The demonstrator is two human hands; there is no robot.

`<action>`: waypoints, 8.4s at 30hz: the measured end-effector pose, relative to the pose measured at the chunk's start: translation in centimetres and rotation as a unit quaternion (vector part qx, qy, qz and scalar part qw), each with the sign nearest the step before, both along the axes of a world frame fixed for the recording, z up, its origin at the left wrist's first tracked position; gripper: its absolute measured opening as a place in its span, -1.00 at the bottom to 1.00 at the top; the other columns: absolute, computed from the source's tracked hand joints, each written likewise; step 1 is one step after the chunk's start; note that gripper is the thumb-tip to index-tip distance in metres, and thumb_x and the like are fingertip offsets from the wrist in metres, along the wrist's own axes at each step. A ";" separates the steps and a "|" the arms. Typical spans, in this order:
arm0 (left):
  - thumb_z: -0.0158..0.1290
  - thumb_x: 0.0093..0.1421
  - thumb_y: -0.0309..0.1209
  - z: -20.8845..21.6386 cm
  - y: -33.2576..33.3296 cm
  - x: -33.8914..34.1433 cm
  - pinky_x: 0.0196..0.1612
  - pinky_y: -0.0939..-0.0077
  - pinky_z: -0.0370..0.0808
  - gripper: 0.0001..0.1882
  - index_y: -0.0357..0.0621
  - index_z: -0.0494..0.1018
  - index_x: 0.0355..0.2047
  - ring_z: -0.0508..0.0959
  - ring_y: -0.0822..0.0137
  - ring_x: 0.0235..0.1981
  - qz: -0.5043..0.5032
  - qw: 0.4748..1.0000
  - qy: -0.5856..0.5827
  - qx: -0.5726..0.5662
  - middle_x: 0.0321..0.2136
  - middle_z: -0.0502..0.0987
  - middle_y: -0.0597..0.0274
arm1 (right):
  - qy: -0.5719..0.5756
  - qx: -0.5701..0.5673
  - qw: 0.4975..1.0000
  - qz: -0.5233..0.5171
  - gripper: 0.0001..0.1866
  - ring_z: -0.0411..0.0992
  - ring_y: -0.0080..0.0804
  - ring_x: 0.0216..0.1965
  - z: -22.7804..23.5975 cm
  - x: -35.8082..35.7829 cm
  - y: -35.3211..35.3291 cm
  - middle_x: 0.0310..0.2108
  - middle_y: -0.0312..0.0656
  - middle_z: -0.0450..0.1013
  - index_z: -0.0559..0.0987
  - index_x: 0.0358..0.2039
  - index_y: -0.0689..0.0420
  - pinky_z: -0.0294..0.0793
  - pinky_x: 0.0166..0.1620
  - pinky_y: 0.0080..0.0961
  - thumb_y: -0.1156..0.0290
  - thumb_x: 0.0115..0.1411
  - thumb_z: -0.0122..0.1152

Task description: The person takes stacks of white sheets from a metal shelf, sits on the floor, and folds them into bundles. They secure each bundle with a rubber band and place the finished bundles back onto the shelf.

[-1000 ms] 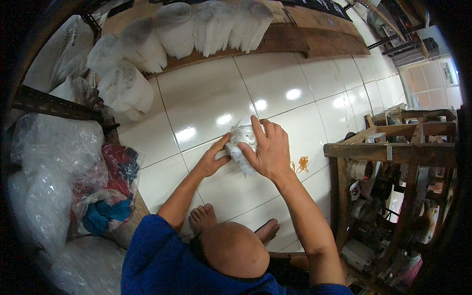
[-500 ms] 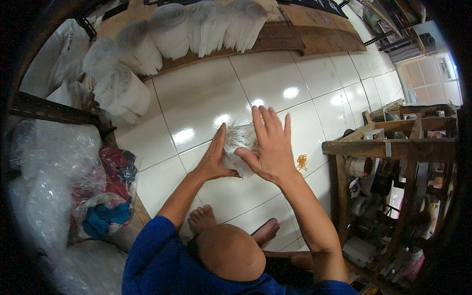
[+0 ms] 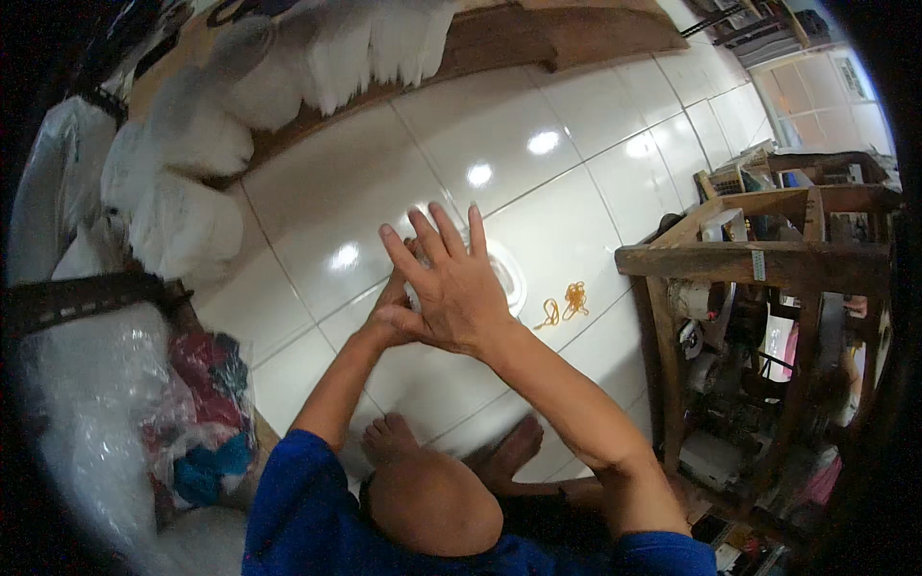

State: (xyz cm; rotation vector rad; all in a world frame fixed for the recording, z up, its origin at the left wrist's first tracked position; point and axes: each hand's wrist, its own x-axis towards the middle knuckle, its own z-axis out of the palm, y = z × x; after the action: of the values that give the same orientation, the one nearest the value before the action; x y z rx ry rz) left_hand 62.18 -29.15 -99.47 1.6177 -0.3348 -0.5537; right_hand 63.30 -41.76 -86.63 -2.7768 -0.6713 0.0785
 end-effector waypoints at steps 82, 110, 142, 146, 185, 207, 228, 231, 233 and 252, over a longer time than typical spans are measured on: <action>-0.35 0.16 0.40 3.0 -5.1 -9.4 0.29 -0.14 0.04 -0.13 0.16 0.00 0.33 0.10 0.07 0.32 0.239 0.557 0.484 -0.631 0.32 0.07 0.23 | -0.001 -0.028 0.996 -0.082 -0.15 0.33 -0.03 -0.13 0.2 -1.3 -0.8 0.00 0.12 0.31 0.27 0.22 0.15 0.35 -0.15 -0.13 -0.16 0.07 0.17; -0.18 0.23 0.16 1.7 17.0 8.2 0.07 0.03 0.44 -0.33 -0.11 0.22 0.14 0.38 0.07 0.07 0.485 0.618 0.331 -0.523 0.07 0.27 -0.04 | 0.039 0.224 0.974 0.025 0.01 0.17 0.43 0.13 -3.7 12.7 18.1 0.15 0.43 0.07 0.05 0.29 0.30 0.28 0.15 -0.04 -0.11 0.05 0.25; -0.32 0.37 -0.06 2.1 15.6 9.8 0.19 0.20 0.32 -0.46 -0.11 0.15 0.23 0.34 0.14 0.15 0.427 0.625 0.198 -0.623 0.13 0.31 0.09 | -0.081 0.095 0.989 0.078 -0.12 -0.03 0.16 0.30 6.3 15.7 20.4 0.25 0.17 0.09 0.12 0.29 0.23 -0.20 0.33 0.07 -0.25 0.21 -0.17; -0.42 0.40 -0.04 2.0 15.8 10.3 0.24 0.16 0.25 -0.43 -0.11 0.07 0.28 0.26 0.14 0.23 0.395 0.660 0.143 -0.623 0.25 0.19 0.09 | -0.012 -0.009 0.998 0.067 -0.03 -0.30 0.07 0.39 -1.8 14.8 22.2 0.37 0.06 -0.13 0.05 0.33 0.20 -0.50 0.35 0.10 -0.39 0.18 -0.34; 0.11 0.20 -0.37 47.1 13.9 -28.8 -0.01 0.38 0.45 -0.59 -0.26 0.37 0.02 0.54 0.28 -0.12 0.568 0.772 -0.235 0.161 -0.16 0.52 0.09 | 0.243 0.519 0.701 0.423 -0.64 0.47 -0.44 -0.26 36.7 -2.5 25.0 -0.25 -0.12 0.49 0.42 0.07 0.28 0.47 -0.15 -0.47 0.49 0.26 0.01; 0.23 -0.11 -0.34 62.1 15.7 -39.3 -0.23 0.24 0.44 -0.60 -0.28 0.49 -0.24 0.53 0.04 -0.30 0.607 0.372 -0.321 0.625 -0.30 0.53 0.05 | -0.140 0.546 0.554 0.613 -0.65 0.42 -0.54 -0.19 70.1 -3.7 29.3 -0.25 -0.23 0.47 0.47 0.00 0.27 0.40 -0.11 -0.60 0.35 0.27 0.10; -0.27 0.29 0.17 99.1 19.6 -35.0 -0.14 0.36 0.45 -0.30 -0.33 0.43 -0.10 0.49 0.20 -0.26 0.761 0.319 -0.186 0.533 -0.26 0.49 -0.01 | 0.257 0.052 0.756 0.600 -0.10 0.42 -0.29 0.02 87.9 -0.2 53.1 0.02 -0.02 0.42 0.37 0.14 0.11 0.46 -0.04 -0.01 -0.44 0.10 -0.13; -0.41 0.09 0.50 100.4 27.1 -35.1 -0.03 0.19 0.44 0.08 -0.33 0.26 0.17 0.49 0.05 -0.07 0.841 0.340 0.087 0.412 0.03 0.39 -0.25 | 0.178 0.057 0.778 0.599 -0.24 0.51 -0.47 -0.18 87.6 -1.4 51.6 -0.07 -0.18 0.51 0.47 0.04 0.04 0.51 -0.19 -0.26 -0.36 0.09 -0.02; -0.45 0.08 0.52 99.2 34.1 -37.9 -0.02 0.04 0.39 0.02 -0.12 0.36 0.11 0.46 0.07 -0.10 0.820 0.410 0.136 0.375 0.01 0.41 -0.07 | 0.177 0.065 0.768 0.612 -0.27 0.52 -0.47 -0.23 87.4 -1.8 52.3 -0.10 -0.21 0.52 0.48 0.04 0.04 0.51 -0.26 -0.37 -0.30 0.08 0.05; -0.29 0.21 0.26 99.8 37.3 -28.5 0.07 0.22 0.35 -0.25 -0.03 0.36 0.14 0.47 0.19 0.03 0.681 0.588 0.151 0.409 0.13 0.40 0.10 | 0.126 0.065 0.797 0.587 -0.32 0.53 -0.22 -0.39 87.7 -2.2 50.7 -0.27 -0.08 0.55 0.55 -0.04 0.07 0.49 -0.33 -0.10 -0.23 0.03 0.14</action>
State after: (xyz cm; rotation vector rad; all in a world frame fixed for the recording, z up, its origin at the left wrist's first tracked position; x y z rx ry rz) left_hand 33.71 8.16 0.33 1.9997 1.5954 0.3439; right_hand 61.06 8.97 1.09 -1.7373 -2.0634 0.5918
